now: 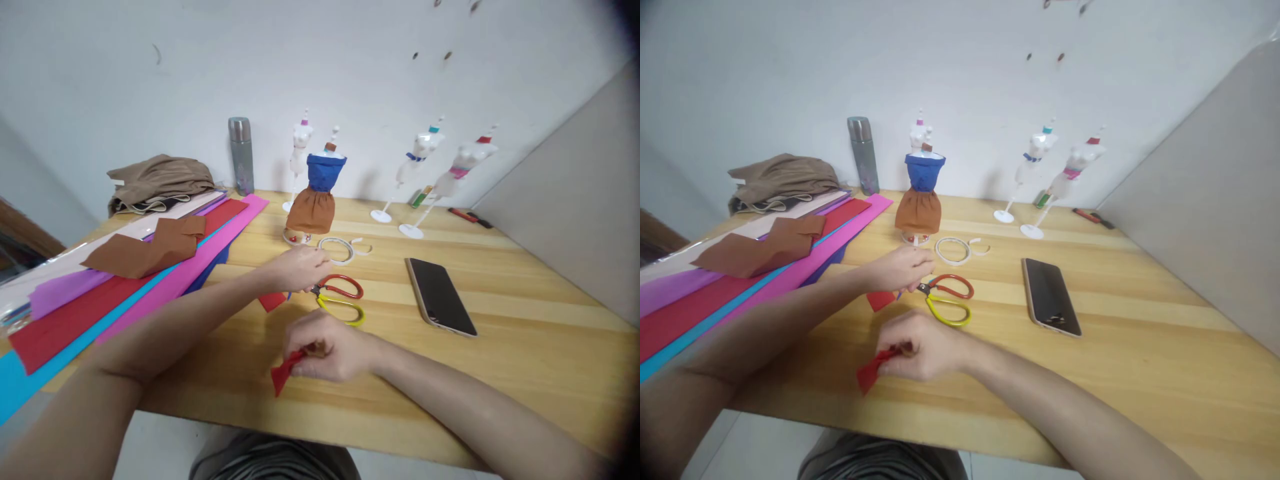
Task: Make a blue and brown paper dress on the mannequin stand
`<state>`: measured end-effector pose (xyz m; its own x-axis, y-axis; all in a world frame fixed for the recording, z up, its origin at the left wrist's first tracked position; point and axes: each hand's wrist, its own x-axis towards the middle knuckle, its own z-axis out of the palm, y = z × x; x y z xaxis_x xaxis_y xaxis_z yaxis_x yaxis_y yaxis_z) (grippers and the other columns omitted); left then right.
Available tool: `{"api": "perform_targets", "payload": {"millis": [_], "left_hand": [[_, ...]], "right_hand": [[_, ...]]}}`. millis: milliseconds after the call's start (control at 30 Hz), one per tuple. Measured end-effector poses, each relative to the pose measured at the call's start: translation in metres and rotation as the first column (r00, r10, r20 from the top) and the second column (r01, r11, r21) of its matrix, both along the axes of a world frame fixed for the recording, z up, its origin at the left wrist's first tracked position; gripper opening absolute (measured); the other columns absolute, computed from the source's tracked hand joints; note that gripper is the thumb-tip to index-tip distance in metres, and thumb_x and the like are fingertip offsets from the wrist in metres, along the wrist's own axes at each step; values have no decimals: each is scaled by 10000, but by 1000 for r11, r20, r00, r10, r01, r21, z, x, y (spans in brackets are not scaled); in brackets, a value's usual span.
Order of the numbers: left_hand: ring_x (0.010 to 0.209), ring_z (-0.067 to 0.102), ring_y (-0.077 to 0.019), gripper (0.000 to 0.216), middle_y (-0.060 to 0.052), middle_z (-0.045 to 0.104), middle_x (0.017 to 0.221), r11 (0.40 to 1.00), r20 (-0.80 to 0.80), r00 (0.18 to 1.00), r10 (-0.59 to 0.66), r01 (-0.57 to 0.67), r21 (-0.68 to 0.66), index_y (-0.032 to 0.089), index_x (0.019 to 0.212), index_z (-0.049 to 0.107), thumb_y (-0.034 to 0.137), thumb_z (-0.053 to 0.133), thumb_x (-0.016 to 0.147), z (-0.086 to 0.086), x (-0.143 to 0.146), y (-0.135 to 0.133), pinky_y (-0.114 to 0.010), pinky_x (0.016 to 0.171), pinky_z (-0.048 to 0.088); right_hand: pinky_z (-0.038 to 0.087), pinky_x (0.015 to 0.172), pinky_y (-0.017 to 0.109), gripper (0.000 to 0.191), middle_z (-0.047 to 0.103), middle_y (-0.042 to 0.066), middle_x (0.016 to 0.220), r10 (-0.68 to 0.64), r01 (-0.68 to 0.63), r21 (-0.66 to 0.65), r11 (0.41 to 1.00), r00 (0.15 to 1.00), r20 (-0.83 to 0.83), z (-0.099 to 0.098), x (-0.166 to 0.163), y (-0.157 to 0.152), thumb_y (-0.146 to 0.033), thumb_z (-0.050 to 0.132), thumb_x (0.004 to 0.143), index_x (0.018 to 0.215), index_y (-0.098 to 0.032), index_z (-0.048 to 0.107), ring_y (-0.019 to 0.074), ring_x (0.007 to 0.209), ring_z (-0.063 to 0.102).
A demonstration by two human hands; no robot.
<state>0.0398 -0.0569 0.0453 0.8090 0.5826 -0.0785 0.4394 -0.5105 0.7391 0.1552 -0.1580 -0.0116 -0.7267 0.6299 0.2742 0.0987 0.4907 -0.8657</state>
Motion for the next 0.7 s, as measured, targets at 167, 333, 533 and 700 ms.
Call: {"api": "perform_targets", "payload": {"millis": [167,333,533,700], "left_hand": [[397,489,-108,520,-27,585,510,997,91,995,49,-44,-61,195,590,499,531,423,979,-11,32,-1,-249,462,374],[364,487,-106,736,-54,600,492,990,105,993,57,-42,-138,147,747,654,704,228,971,-17,44,1,-240,458,392],[397,471,-73,461,24,639,637,966,163,983,80,-36,-255,142,1306,557,392,598,921,-15,23,-3,-182,430,348],[412,480,-65,481,-29,629,607,813,259,895,362,-168,-558,113,866,642,498,394,1014,-21,-6,2,-184,424,336]], "right_hand": [[428,547,236,139,626,11,701,47,-46,40,998,999,-24,-12,-5,-3,-267,662,876,759,-191,662,114,601,539],[403,528,232,193,578,-18,636,9,-9,6,1000,1000,-28,-19,-7,2,-308,677,877,728,-190,644,100,561,498],[401,508,240,245,589,-15,617,-103,77,-259,963,990,-92,-19,-7,2,-398,714,822,713,-193,636,107,537,509],[366,481,258,415,574,-29,515,-588,426,-467,775,756,-287,-15,1,6,-585,769,757,703,-204,612,105,438,465]]}}
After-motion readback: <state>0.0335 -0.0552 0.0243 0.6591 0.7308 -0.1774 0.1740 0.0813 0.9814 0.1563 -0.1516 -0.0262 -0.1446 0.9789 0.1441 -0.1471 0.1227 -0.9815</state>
